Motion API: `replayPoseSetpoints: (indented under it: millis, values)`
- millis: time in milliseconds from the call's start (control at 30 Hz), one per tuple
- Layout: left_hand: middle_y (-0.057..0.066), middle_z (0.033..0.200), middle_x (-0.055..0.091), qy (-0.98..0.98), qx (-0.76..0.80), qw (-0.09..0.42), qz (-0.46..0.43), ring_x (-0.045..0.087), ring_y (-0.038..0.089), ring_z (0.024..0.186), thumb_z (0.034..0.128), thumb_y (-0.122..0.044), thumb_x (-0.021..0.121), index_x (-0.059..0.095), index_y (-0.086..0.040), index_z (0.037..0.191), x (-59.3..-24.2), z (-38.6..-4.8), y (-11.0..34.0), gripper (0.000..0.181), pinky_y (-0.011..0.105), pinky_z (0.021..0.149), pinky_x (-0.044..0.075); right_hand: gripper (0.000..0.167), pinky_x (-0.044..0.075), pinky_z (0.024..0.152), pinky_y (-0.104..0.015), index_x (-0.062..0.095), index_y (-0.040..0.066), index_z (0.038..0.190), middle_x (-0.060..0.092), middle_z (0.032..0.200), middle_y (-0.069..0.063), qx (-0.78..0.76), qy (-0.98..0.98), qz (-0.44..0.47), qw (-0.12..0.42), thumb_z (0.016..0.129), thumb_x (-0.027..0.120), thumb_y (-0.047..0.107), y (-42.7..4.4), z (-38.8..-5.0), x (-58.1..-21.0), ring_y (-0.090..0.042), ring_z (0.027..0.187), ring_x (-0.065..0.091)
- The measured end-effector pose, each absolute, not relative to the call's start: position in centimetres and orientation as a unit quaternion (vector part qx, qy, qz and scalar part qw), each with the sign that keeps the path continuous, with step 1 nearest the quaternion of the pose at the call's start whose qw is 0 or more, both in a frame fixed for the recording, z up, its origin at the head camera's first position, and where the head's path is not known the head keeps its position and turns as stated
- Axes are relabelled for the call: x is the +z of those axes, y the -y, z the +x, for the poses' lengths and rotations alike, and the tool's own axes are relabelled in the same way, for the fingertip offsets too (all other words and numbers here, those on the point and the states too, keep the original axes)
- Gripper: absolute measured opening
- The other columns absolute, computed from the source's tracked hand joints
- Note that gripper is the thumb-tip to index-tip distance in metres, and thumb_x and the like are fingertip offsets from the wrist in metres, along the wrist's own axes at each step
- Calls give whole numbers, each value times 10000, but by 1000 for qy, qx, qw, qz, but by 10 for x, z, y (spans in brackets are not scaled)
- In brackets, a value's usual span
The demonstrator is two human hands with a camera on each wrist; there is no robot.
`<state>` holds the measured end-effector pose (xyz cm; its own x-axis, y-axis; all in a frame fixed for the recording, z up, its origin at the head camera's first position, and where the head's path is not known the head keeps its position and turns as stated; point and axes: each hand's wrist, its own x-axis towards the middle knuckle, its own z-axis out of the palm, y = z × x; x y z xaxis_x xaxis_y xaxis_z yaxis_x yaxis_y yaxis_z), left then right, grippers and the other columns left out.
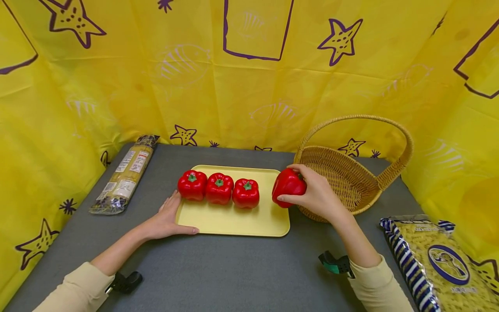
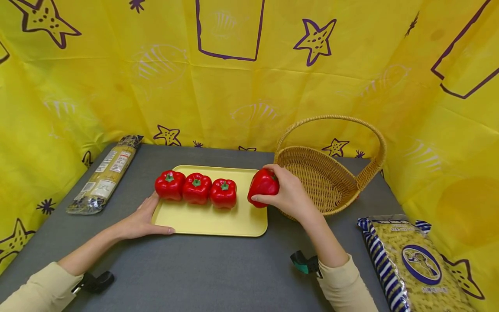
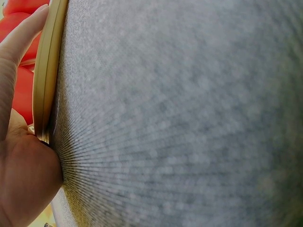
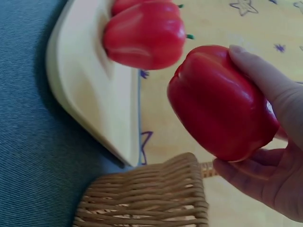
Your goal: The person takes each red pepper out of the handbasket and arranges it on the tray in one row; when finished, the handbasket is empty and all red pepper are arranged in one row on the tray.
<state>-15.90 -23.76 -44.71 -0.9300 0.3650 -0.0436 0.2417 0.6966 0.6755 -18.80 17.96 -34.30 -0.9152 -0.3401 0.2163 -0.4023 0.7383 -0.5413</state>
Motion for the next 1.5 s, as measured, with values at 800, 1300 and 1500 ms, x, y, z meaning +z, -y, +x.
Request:
replayPoseSetpoints:
  millis: [800, 1300, 1500]
  values:
    - [266, 1586, 54, -920, 347, 86, 162, -36, 467, 1442, 728, -501, 813, 46, 4, 1540, -449, -160, 239, 1226, 672, 1097, 2, 877, 487, 942, -472, 467, 49, 1406, 553, 1294, -129, 225, 940, 254, 45, 715, 869, 409, -161, -197, -374, -295, 1160, 527]
    - [269, 1585, 55, -918, 351, 84, 165, -35, 473, 1440, 729, -493, 814, 45, -1, 1541, -447, -159, 238, 1221, 677, 1093, 2, 821, 509, 909, -468, 474, 88, 1399, 557, 1310, -135, 188, 943, 267, 62, 728, 873, 343, -155, -197, -381, -301, 1180, 532]
    - [282, 1580, 59, -917, 352, 82, 166, -31, 484, 1436, 727, -479, 820, 52, 16, 1536, -446, -158, 238, 1220, 679, 1091, 5, 808, 516, 898, -451, 486, 107, 1388, 574, 1288, -111, 175, 941, 280, 71, 722, 876, 347, -155, -199, -384, -282, 1168, 539]
